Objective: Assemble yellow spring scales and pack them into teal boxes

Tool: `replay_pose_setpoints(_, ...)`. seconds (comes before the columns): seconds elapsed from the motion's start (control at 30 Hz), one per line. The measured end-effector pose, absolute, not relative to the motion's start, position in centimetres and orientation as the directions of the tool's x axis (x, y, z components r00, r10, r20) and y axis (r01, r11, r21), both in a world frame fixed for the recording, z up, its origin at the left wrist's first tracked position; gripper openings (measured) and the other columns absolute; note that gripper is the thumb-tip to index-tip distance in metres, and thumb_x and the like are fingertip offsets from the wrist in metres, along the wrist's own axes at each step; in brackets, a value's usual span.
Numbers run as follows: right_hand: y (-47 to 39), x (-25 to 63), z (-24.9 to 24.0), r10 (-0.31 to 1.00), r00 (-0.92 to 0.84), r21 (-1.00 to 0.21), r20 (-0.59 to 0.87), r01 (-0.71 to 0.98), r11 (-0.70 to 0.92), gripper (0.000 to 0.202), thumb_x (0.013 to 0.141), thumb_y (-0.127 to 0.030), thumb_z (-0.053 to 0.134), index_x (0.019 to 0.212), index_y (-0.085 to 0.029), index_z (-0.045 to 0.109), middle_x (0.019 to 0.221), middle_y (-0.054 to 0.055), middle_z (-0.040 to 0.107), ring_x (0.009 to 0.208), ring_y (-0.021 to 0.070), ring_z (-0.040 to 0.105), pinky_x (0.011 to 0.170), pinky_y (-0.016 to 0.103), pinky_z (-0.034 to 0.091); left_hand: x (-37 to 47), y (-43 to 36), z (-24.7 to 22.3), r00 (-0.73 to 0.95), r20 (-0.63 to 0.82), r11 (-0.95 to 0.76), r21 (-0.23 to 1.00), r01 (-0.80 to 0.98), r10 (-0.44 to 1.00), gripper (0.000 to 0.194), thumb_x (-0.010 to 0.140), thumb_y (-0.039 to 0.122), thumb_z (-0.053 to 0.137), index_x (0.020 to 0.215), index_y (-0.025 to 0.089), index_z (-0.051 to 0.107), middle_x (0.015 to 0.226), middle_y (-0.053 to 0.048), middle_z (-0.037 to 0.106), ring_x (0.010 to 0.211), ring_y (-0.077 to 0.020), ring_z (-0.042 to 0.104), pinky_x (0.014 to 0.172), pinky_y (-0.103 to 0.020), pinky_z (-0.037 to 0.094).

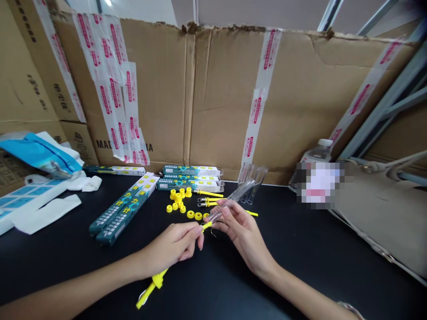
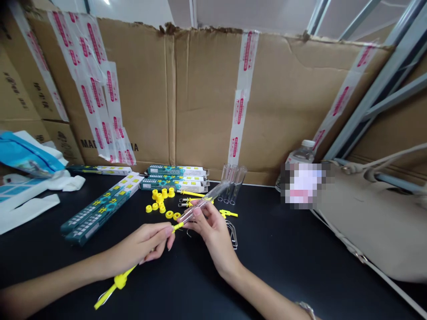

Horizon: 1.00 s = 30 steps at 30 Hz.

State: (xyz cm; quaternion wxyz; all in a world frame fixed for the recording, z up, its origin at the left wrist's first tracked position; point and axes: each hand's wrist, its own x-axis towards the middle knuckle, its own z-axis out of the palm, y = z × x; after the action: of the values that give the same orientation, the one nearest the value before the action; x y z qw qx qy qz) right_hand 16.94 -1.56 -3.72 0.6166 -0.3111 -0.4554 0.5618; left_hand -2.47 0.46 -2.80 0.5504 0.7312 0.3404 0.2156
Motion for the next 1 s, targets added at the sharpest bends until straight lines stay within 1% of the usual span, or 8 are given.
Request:
replay_pose_setpoints(0.13, -1.77, 16.64, -3.76, 0.986, -0.055, -0.886, 0.160, -0.448, 0.119, 0.030, 0.081, -0.040, 0.076, 0.104, -0.022, 0.066, 0.094, 0.001, 0.067, 0.086, 0.0170, 0.068, 0.081, 0.034, 0.058, -2.41, 0.38, -2.91, 0.658, -0.055, -0.153, 0.955, 0.254, 0.751, 0.043, 0.098, 0.054, 0.032, 0.082, 0.019, 0.051, 0.047, 0.010, 0.038, 0.041, -0.0088, 0.030, 0.041, -0.019, 0.027)
replay_pose_setpoints(0.33, -1.74, 16.46, -4.05, 0.973, -0.190, -0.929, 0.131, -0.365, 0.054, 0.032, 0.081, -0.040, 0.075, 0.105, -0.022, 0.066, 0.101, 0.004, 0.069, 0.094, 0.0213, 0.067, 0.082, 0.039, 0.058, -2.59, 0.29, -3.20, 0.674, -0.070, -0.176, 0.941, 0.290, 0.735, 0.044, 0.098, 0.055, 0.034, 0.085, 0.018, 0.054, 0.051, 0.008, 0.044, 0.044, -0.0086, 0.035, 0.042, -0.018, 0.030)
replay_pose_setpoints(0.43, -1.60, 16.59, -4.02, 0.970, -0.191, -0.947, 0.153, -0.310, 0.088, 0.033, 0.082, -0.041, 0.074, 0.106, -0.022, 0.066, 0.101, 0.005, 0.070, 0.090, 0.0200, 0.067, 0.082, 0.037, 0.057, -2.61, 0.33, -3.39, 0.657, -0.068, -0.172, 0.941, 0.293, 0.751, 0.042, 0.098, 0.056, 0.034, 0.093, 0.018, 0.052, 0.053, 0.009, 0.044, 0.044, -0.0084, 0.034, 0.041, -0.018, 0.028)
replay_pose_setpoints(0.57, -1.49, 16.66, -3.98, 0.964, -0.205, -0.965, 0.169, -0.233, 0.120, 0.030, 0.081, -0.043, 0.074, 0.101, -0.021, 0.067, 0.099, 0.003, 0.070, 0.078, 0.0145, 0.063, 0.079, 0.032, 0.055, -2.62, 0.43, -3.53, 0.653, -0.065, -0.141, 0.956, 0.257, 0.754, 0.043, 0.096, 0.060, 0.037, 0.110, 0.020, 0.046, 0.055, 0.010, 0.044, 0.043, -0.0081, 0.031, 0.039, -0.017, 0.025)
replay_pose_setpoints(0.67, -1.47, 16.63, -4.01, 0.964, -0.213, -0.968, 0.161, -0.224, 0.113, 0.031, 0.080, -0.042, 0.075, 0.101, -0.020, 0.067, 0.092, 0.003, 0.070, 0.073, 0.0134, 0.061, 0.074, 0.030, 0.054, -2.65, 0.52, -3.53, 0.668, -0.065, -0.135, 0.961, 0.243, 0.741, 0.047, 0.094, 0.063, 0.037, 0.111, 0.020, 0.045, 0.055, 0.010, 0.044, 0.043, -0.0081, 0.029, 0.040, -0.018, 0.024)
replay_pose_setpoints(0.77, -1.58, 16.52, -3.91, 0.960, -0.227, -0.968, 0.164, -0.224, 0.113, 0.030, 0.079, -0.043, 0.076, 0.098, -0.020, 0.068, 0.096, 0.003, 0.069, 0.072, 0.0131, 0.060, 0.072, 0.030, 0.053, -2.66, 0.52, -3.57, 0.666, -0.061, -0.125, 0.966, 0.227, 0.743, 0.052, 0.093, 0.066, 0.038, 0.114, 0.019, 0.044, 0.054, 0.011, 0.042, 0.045, -0.0087, 0.028, 0.042, -0.020, 0.024)
replay_pose_setpoints(0.9, -1.74, 16.32, -3.81, 0.954, -0.245, -0.958, 0.171, -0.269, 0.102, 0.029, 0.079, -0.043, 0.075, 0.096, -0.020, 0.069, 0.101, 0.004, 0.068, 0.075, 0.0146, 0.059, 0.070, 0.030, 0.054, -2.82, 0.19, -3.67, 0.650, -0.020, -0.147, 0.968, 0.202, 0.760, 0.053, 0.095, 0.062, 0.038, 0.125, 0.019, 0.043, 0.066, 0.007, 0.044, 0.058, -0.0107, 0.035, 0.055, -0.022, 0.031)
replay_pose_setpoints(1.0, -1.67, 16.31, -4.06, 0.955, -0.245, -0.946, 0.169, -0.313, 0.088, 0.029, 0.082, -0.044, 0.072, 0.100, -0.021, 0.067, 0.095, 0.003, 0.067, 0.078, 0.0152, 0.061, 0.071, 0.030, 0.054, -3.16, 0.01, -3.69, 0.667, 0.007, -0.167, 0.970, 0.176, 0.745, 0.051, 0.095, 0.060, 0.042, 0.127, 0.021, 0.046, 0.091, 0.000, 0.052, 0.082, -0.0145, 0.045, 0.078, -0.027, 0.038)
